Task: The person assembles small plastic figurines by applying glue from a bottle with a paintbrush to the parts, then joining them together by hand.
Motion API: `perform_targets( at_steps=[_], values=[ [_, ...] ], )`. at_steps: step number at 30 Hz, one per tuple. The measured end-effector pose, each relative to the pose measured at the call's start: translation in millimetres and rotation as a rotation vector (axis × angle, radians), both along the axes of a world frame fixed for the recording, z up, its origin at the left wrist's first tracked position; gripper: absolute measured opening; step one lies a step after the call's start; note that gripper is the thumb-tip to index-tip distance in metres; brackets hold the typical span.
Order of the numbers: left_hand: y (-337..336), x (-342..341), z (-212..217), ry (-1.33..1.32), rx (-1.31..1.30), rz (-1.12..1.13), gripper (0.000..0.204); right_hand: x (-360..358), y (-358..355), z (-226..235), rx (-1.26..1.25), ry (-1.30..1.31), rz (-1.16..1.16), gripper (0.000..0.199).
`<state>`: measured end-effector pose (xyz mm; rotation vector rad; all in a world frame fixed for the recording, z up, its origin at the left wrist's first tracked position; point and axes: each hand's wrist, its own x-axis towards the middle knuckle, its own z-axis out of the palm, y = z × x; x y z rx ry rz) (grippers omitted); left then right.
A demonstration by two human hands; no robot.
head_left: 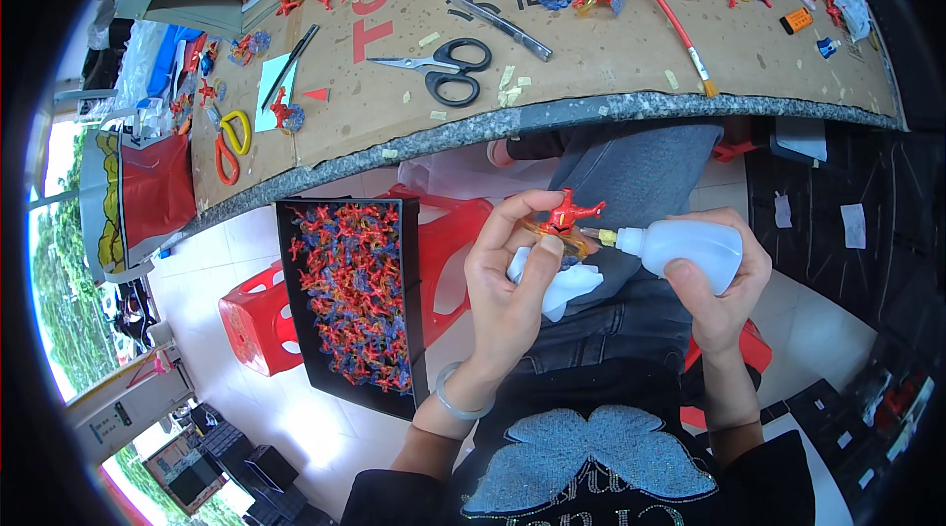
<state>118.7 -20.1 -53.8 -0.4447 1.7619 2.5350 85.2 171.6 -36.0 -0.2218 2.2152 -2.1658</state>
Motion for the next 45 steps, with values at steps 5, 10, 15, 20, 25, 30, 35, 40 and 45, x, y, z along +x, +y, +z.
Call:
perform_targets(
  at_steps=[5,10,15,20,25,30,35,40,45],
  values=[
    [1.4,0.6,2.0,0.022,0.014,0.016,0.031,1.0,-1.5,-1.0,0.004,0.001,0.000,0.031],
    [2.7,0.1,2.9,0.063,-0.047,0.036,0.032,1.4,-1.4,-0.3,0.021,-0.001,0.008,0.031],
    [3.9,-0.3,5.8,0.109,-0.263,0.059,0.030,-0.2,-2.6,7.1,0.108,0.072,0.007,0.033],
    [5.3,-0.5,-0.8,0.237,-0.465,0.074,0.027,-0.2,-7.2,22.7,0.476,0.488,0.092,0.041],
    [0.4,-0.3,-2.4,0.223,-0.427,0.029,0.030,-4.8,4.8,19.5,0.354,0.410,-0.020,0.042],
    [0.0,2.0,4.2,0.128,-0.157,-0.007,0.054,-67.0,37.0,-7.0,0.004,0.128,-0.243,0.048],
    [2.4,5.6,7.2,0.027,-0.074,-0.056,0.056,-173.9,67.4,-52.6,0.156,0.238,-0.337,0.038],
    [3.6,8.7,1.4,0.055,-0.233,-0.123,0.051,-210.2,74.5,-79.9,0.212,0.282,-0.366,0.043],
    [-3.9,4.1,5.0,0.082,-0.457,-0.251,0.049,-134.0,55.0,-36.3,0.487,0.477,-0.581,0.033]
  ],
)
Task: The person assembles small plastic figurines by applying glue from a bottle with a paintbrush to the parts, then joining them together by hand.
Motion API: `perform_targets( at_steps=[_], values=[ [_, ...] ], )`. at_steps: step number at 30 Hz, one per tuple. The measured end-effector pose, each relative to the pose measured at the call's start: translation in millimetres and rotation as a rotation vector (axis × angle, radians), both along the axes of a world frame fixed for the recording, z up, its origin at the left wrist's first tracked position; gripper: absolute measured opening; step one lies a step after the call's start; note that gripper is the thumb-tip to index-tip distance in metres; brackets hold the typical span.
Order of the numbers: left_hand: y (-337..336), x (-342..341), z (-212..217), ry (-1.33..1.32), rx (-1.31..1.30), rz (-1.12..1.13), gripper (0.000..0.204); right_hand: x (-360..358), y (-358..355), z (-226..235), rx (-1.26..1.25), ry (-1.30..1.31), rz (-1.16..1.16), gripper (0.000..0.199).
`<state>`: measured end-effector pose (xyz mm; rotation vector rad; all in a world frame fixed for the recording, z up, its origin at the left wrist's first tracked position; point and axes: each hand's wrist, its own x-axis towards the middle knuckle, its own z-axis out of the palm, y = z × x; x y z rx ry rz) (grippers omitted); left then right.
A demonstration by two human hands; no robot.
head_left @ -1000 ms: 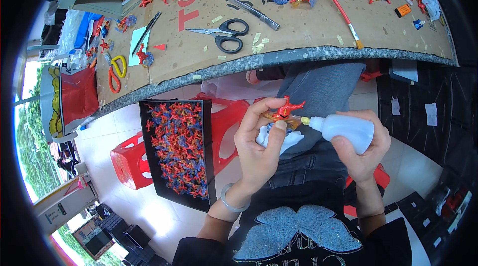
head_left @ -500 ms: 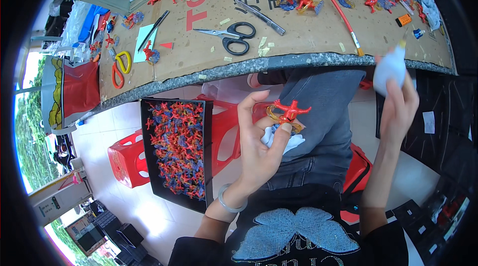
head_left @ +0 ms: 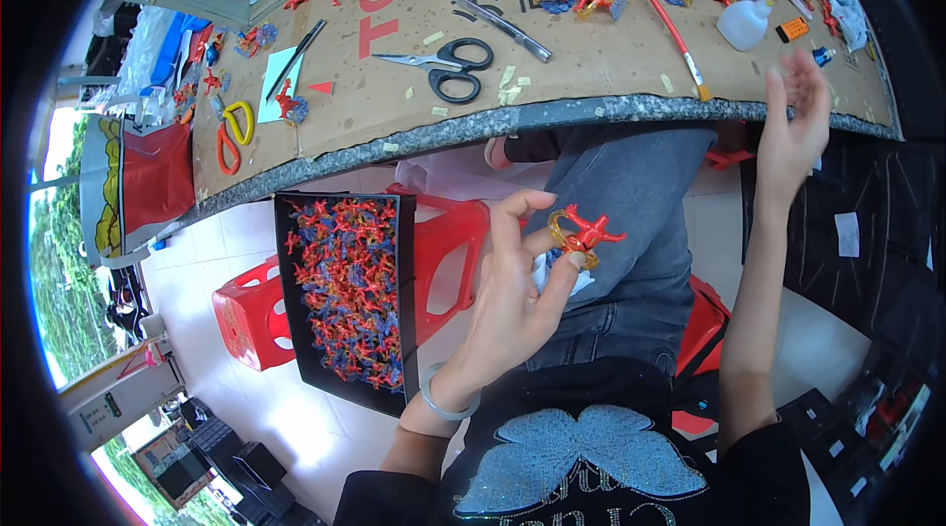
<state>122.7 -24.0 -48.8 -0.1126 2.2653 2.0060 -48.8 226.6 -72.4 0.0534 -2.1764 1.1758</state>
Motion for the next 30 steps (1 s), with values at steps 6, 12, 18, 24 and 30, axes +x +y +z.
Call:
perform_targets(
  at_steps=[6,12,18,24,30],
  values=[
    [4.1,-6.6,14.6,-0.153,-0.116,-0.182,0.047,99.7,-40.5,24.3,-0.399,-0.871,0.873,0.018],
    [3.4,-8.5,6.9,-0.081,-0.095,-0.231,0.047,103.4,-45.7,29.8,-0.230,-0.906,0.892,0.015],
    [1.6,-1.8,-3.9,-0.160,0.084,-0.132,0.044,104.3,-54.0,29.5,-0.146,-0.823,0.903,0.014],
    [1.9,-1.0,-10.2,-0.156,0.148,-0.070,0.042,108.8,-60.7,30.6,-0.069,-0.658,0.866,0.013],
    [7.7,-3.8,-4.1,-0.166,0.091,-0.043,0.040,113.0,-63.4,30.1,-0.008,-0.607,0.811,0.013]
  ],
)
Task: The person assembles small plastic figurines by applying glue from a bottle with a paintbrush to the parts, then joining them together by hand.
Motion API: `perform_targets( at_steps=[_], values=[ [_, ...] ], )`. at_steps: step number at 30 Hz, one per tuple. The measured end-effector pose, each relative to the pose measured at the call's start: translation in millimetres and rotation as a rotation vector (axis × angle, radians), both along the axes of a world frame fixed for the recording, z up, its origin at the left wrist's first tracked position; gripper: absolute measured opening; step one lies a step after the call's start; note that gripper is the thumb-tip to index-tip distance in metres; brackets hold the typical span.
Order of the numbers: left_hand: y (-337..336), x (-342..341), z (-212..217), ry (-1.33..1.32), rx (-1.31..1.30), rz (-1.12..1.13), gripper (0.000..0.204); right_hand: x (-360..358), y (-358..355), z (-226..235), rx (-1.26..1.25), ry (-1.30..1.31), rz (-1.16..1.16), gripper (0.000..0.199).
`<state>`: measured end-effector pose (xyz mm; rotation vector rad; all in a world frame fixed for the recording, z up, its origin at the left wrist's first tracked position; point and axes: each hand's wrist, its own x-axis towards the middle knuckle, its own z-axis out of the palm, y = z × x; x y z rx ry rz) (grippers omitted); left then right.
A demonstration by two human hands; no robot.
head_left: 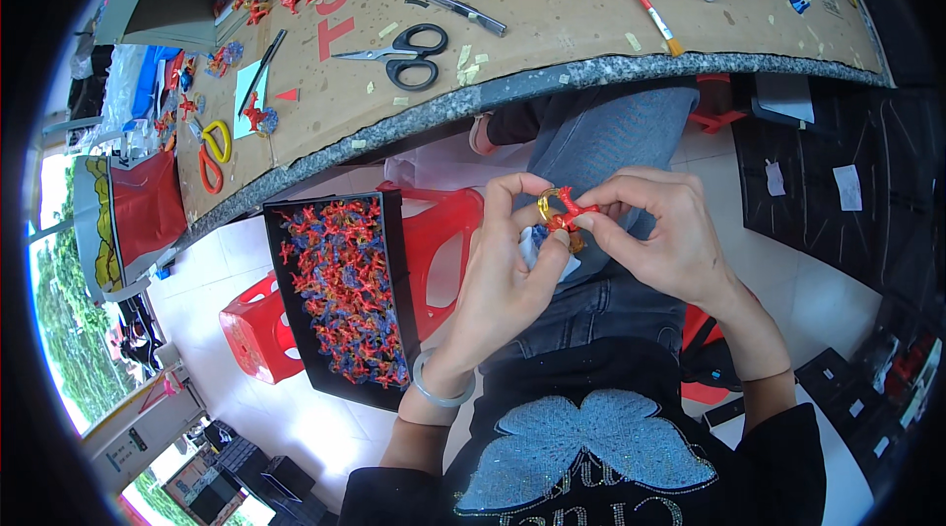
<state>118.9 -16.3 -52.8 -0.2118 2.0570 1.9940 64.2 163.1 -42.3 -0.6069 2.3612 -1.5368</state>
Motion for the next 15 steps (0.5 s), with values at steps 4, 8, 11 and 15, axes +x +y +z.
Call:
perform_targets(
  at_steps=[4,8,11,15],
  values=[
    [-0.7,0.3,1.2,0.034,-0.019,0.020,0.039,2.1,-3.1,-0.1,-0.004,0.081,-0.025,0.014],
    [1.4,1.5,2.3,0.068,-0.031,0.037,0.039,3.4,-5.2,1.0,-0.021,0.084,-0.039,0.014],
    [4.1,2.1,2.1,0.083,-0.014,0.070,0.039,3.4,-5.2,0.0,-0.044,0.063,-0.051,0.014],
    [4.9,2.1,-1.6,0.131,-0.040,0.096,0.038,2.7,-4.8,-0.7,-0.073,0.115,-0.039,0.011]
  ],
)
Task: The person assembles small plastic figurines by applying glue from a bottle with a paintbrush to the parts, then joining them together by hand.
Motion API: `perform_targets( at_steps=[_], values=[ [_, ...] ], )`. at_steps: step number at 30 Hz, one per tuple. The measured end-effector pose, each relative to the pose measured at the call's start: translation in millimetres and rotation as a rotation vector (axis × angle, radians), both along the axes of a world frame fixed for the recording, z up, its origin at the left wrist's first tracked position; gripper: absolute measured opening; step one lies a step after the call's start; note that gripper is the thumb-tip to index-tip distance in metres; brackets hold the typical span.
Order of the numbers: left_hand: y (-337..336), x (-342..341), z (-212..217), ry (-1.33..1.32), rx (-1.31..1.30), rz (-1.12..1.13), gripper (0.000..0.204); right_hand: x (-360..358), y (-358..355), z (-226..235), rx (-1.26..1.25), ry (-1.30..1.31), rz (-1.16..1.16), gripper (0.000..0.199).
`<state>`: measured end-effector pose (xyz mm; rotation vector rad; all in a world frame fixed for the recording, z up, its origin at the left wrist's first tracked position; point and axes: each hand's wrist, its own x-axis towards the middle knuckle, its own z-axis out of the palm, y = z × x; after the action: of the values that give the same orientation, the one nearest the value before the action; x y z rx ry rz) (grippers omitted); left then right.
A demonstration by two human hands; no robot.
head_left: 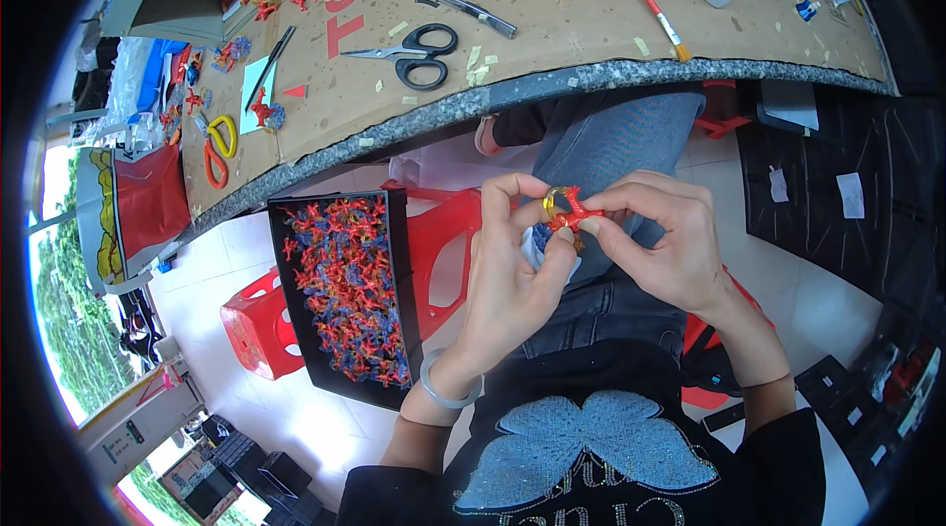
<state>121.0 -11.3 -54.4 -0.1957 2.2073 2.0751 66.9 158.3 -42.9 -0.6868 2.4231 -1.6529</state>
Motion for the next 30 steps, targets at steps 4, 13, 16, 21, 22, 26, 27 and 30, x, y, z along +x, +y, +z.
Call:
perform_targets(
  at_steps=[4,13,16,21,22,26,27,30],
  values=[
    [-0.4,-0.4,-0.3,0.054,0.005,0.005,0.038,-0.9,0.4,-0.4,-0.026,0.125,0.010,0.012],
    [0.6,-6.2,23.1,0.030,-0.303,-0.121,0.045,-6.3,7.0,2.3,-0.046,-0.260,0.068,0.007],
    [3.2,-2.9,26.5,0.039,-0.314,-0.111,0.046,-9.1,8.0,3.2,-0.053,-0.361,0.096,0.005],
    [2.7,-2.0,22.8,0.058,-0.350,-0.107,0.048,-10.5,7.5,2.1,-0.103,-0.478,0.111,0.004],
    [2.5,-2.0,22.5,0.068,-0.354,-0.106,0.048,-11.0,7.4,2.2,-0.102,-0.483,0.120,0.004],
    [2.1,-2.2,20.6,0.075,-0.351,-0.103,0.048,-11.6,7.3,1.8,-0.101,-0.473,0.117,0.005],
    [1.9,-2.6,20.7,0.068,-0.353,-0.104,0.048,-11.9,7.4,1.3,-0.085,-0.469,0.117,0.005],
    [1.8,-3.6,22.1,0.040,-0.354,-0.115,0.048,-12.4,7.2,-0.4,-0.061,-0.458,0.120,0.005]
  ],
)
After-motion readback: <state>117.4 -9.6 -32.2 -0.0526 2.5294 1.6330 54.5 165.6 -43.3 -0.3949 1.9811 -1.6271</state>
